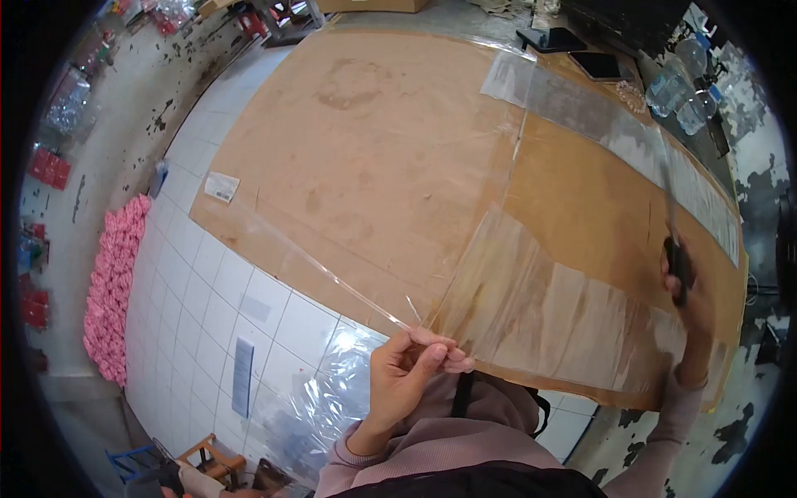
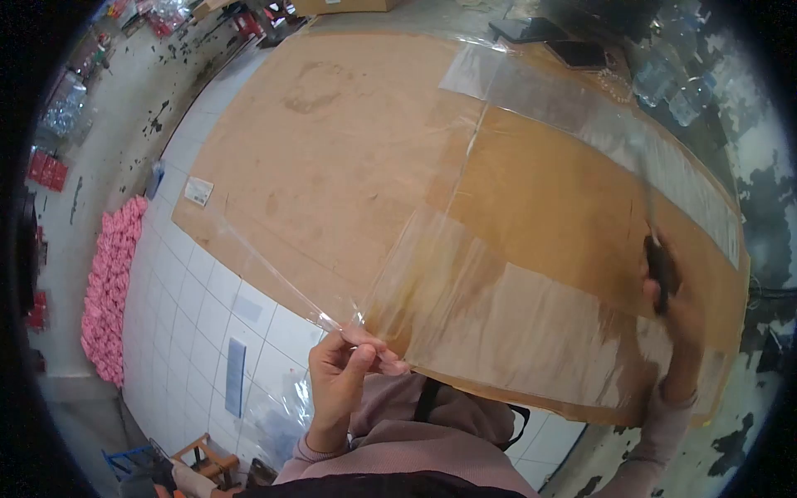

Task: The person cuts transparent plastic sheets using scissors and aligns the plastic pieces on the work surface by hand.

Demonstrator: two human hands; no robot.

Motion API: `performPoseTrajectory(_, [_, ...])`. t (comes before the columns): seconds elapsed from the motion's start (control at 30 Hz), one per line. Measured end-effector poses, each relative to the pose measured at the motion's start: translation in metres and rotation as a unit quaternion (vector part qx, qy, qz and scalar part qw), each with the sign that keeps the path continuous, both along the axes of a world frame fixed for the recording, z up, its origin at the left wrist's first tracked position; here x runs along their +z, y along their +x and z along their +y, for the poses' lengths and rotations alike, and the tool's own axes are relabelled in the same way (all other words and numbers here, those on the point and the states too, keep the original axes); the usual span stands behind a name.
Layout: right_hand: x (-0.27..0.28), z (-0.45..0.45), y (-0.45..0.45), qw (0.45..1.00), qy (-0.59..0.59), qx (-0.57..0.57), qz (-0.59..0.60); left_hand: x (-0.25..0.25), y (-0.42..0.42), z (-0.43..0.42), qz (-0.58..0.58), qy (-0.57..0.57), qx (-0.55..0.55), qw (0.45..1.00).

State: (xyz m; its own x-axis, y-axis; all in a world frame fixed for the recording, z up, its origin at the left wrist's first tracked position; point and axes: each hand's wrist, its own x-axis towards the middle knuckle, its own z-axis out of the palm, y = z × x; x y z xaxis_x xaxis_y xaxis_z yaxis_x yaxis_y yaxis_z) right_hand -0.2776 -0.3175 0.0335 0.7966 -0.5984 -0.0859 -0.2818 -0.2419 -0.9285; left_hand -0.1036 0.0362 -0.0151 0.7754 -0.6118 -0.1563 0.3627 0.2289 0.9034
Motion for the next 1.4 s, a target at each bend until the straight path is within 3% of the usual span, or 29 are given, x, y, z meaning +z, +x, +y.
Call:
performPoseTrajectory(0.07, [0.015,0.054,0.022,0.962,0.218,0.050,-0.156,-0.001,0.000,-0.002,-0.003,-0.012,0.002,1.000])
performPoseTrajectory(0.13, [0.014,0.082,0.018,0.905,0.363,0.099,-0.200,-0.001,0.003,-0.002,0.002,-0.029,-0.012,1.000])
performPoseTrajectory(0.23, [0.032,0.092,0.006,0.909,0.310,0.266,0.082,-0.002,0.006,-0.004,0.004,-0.049,-0.041,0.998])
performPoseTrajectory(0.33, [0.045,0.097,0.027,0.826,0.242,0.442,0.254,-0.001,0.006,-0.003,-0.023,-0.035,-0.040,0.998])
performPoseTrajectory(0.47, [0.037,0.110,0.031,0.838,0.178,0.444,0.263,0.002,0.005,-0.003,-0.022,-0.046,-0.031,0.998])
performPoseTrajectory(0.77, [0.026,0.117,0.044,0.849,0.243,0.405,0.236,0.005,0.005,0.002,0.022,-0.013,-0.042,0.999])
performPoseTrajectory(1.4, [0.017,0.126,0.047,0.885,0.201,0.345,0.240,0.002,0.016,0.005,0.016,0.041,-0.080,0.996])
